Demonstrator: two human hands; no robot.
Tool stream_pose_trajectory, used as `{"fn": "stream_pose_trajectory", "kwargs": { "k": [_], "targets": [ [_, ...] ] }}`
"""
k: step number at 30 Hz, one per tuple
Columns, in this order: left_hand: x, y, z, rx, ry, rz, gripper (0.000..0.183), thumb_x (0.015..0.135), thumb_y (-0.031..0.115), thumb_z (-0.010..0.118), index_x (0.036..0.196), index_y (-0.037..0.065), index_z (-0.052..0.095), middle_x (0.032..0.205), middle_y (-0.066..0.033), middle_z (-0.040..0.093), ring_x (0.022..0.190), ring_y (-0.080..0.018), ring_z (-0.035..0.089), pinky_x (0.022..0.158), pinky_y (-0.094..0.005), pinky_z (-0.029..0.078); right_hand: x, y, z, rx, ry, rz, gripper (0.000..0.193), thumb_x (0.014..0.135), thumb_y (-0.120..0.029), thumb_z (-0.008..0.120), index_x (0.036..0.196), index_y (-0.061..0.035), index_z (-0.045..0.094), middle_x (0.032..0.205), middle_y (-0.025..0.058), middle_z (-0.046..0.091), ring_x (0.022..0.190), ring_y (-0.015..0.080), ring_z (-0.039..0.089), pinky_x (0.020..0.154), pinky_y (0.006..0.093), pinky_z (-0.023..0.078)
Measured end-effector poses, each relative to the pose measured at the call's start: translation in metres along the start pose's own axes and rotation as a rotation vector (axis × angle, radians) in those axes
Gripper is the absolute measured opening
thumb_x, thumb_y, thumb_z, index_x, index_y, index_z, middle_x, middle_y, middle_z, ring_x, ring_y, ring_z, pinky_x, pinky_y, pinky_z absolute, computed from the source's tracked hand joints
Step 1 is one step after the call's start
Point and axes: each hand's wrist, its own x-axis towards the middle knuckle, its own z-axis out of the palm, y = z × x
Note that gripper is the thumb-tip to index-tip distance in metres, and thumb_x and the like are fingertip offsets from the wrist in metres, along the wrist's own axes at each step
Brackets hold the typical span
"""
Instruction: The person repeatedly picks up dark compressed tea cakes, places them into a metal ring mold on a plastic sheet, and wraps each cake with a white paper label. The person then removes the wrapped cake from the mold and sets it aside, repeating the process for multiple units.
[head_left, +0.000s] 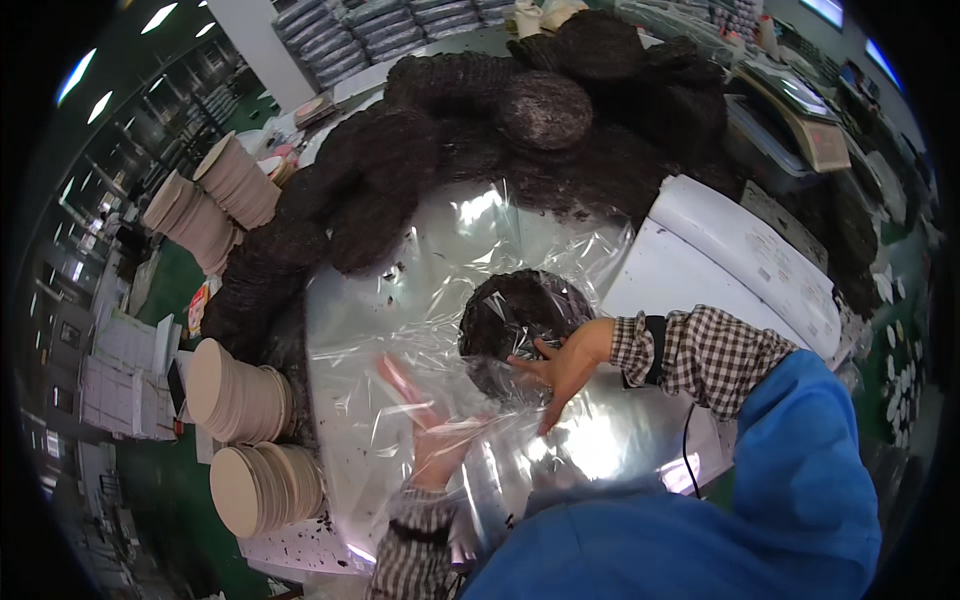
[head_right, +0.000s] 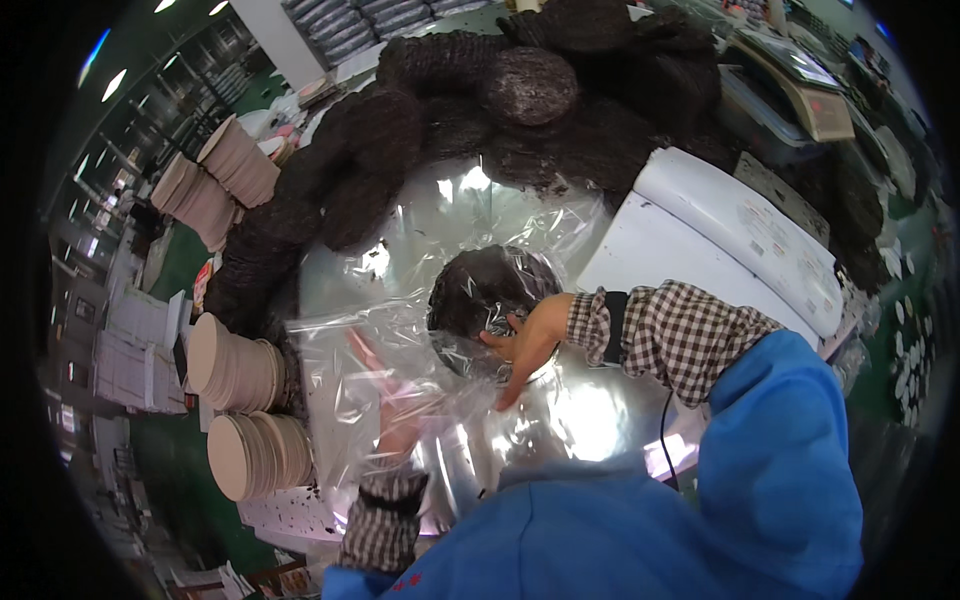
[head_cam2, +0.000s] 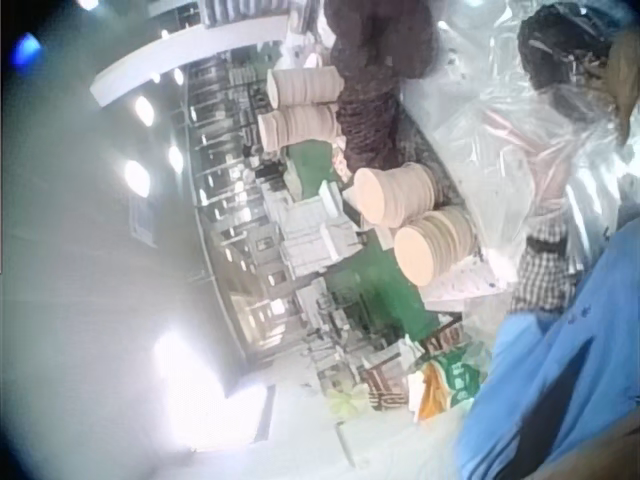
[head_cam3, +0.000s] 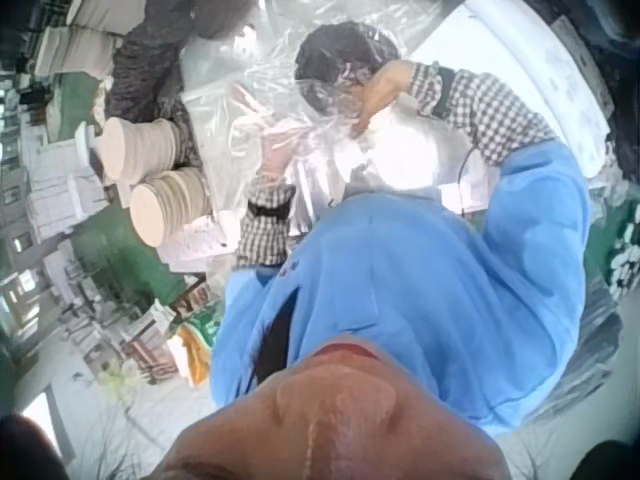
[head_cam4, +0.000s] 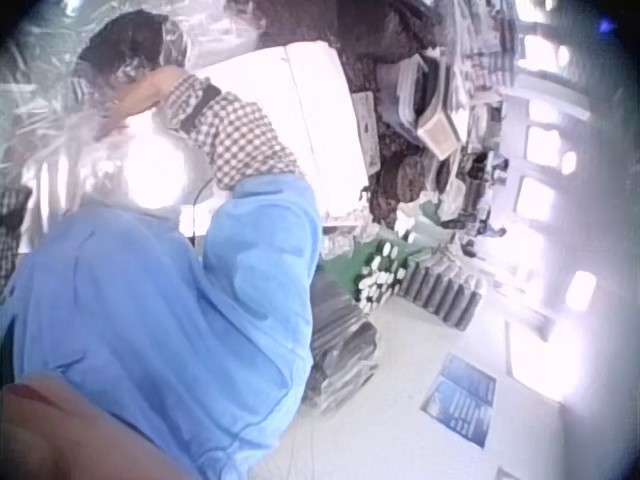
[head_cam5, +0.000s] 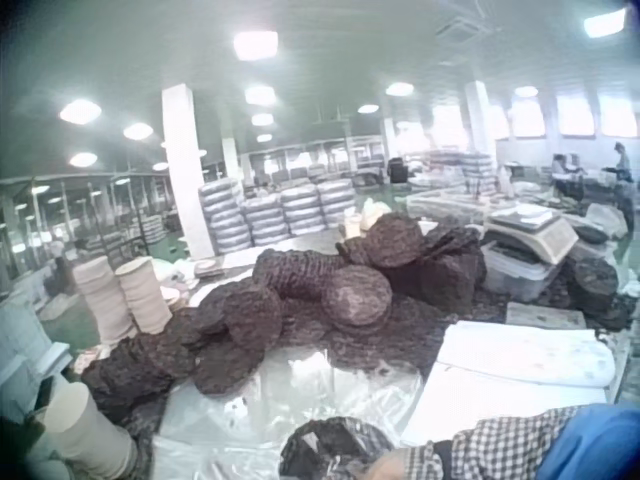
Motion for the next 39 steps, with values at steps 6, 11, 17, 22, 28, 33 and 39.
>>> {"fn": "stream_pose_trajectory", "kwargs": {
  "k": [6, 11, 17, 22, 28, 33, 39],
  "targets": [
    [0.065, -0.036, 0.070, 0.041, -0.242, 0.176, 0.051, 0.087, 0.025, 0.063, 0.133, 0.006, 0.051, 0.120, -0.0147, 0.062, 0.108, -0.0297, 0.060, 0.099, -0.0400, 0.046, -0.080, -0.017, 0.032, -0.251, 0.722, -0.116, 0.039, 0.087, -0.047, 0.066, 0.097, -0.0096, 0.073, 0.089, 0.0095, 0.071, 0.080, 0.0299, 0.068, 0.071, 0.0384, 0.052],
    [0.057, -0.046, 0.064, 0.806, -0.370, 0.478, 0.039, 0.081, 0.028, 0.066, 0.114, 0.008, 0.068, 0.103, -0.0134, 0.069, 0.092, -0.0328, 0.066, 0.079, -0.0451, 0.050, -0.090, 0.080, 0.049, 0.968, 1.394, 0.059, 0.057, 0.099, -0.052, 0.047, 0.094, 0.0009, 0.067, 0.085, 0.0160, 0.070, 0.077, 0.0198, 0.067, 0.070, 0.0354, 0.054],
    [0.101, 0.001, -0.001, 0.380, -1.030, 0.243, 0.048, 0.083, 0.032, 0.072, 0.116, -0.002, 0.063, 0.106, -0.0176, 0.069, 0.095, -0.0318, 0.068, 0.088, -0.0420, 0.052, -0.001, -0.001, 0.031, -0.370, 1.450, -0.189, 0.066, 0.097, -0.053, 0.048, 0.135, 0.0005, 0.050, 0.115, 0.0207, 0.065, 0.109, 0.0365, 0.062, 0.093, 0.0465, 0.050],
    [0.121, -0.014, -0.075, 0.393, -0.465, -0.261, 0.103, 0.066, 0.025, 0.090, 0.148, 0.001, 0.032, 0.128, -0.0195, 0.061, 0.120, -0.0231, 0.058, 0.102, -0.0366, 0.045, -0.035, -0.036, 0.018, -0.111, 0.894, 0.121, 0.066, 0.094, -0.055, 0.051, 0.131, 0.0003, 0.053, 0.128, 0.0199, 0.059, 0.117, 0.0384, 0.058, 0.101, 0.0439, 0.045],
    [0.066, 0.013, 0.033, 0.343, -0.456, 0.424, 0.080, 0.069, 0.034, 0.086, 0.133, 0.004, 0.049, 0.129, -0.0175, 0.055, 0.125, -0.0348, 0.049, 0.110, -0.0473, 0.035, -0.039, 0.013, 0.029, 0.704, 1.314, -0.306, 0.052, 0.093, -0.040, 0.058, 0.129, -0.0017, 0.054, 0.128, 0.0111, 0.057, 0.116, 0.0286, 0.057, 0.099, 0.0404, 0.047],
    [0.065, -0.013, 0.052, 0.548, -0.051, 0.440, 0.049, 0.077, 0.026, 0.081, 0.112, 0.001, 0.056, 0.138, -0.0248, 0.044, 0.124, -0.0402, 0.046, 0.107, -0.0491, 0.038, -0.046, 0.027, 0.019, 0.798, 1.049, -0.700, 0.030, 0.089, -0.014, 0.066, 0.118, -0.0079, 0.061, 0.123, 0.0063, 0.051, 0.111, 0.0259, 0.051, 0.099, 0.0381, 0.045],
    [0.063, 0.006, 0.038, 0.078, -0.243, 0.407, 0.074, 0.070, 0.010, 0.080, 0.131, -0.002, 0.040, 0.150, -0.0255, 0.031, 0.132, -0.0396, 0.042, 0.108, -0.0458, 0.038, -0.017, -0.006, 0.035, -0.144, 1.275, -0.137, 0.027, 0.079, -0.006, 0.066, 0.104, -0.0019, 0.059, 0.115, 0.0135, 0.050, 0.115, 0.0330, 0.045, 0.104, 0.0377, 0.037]
  ]
}}
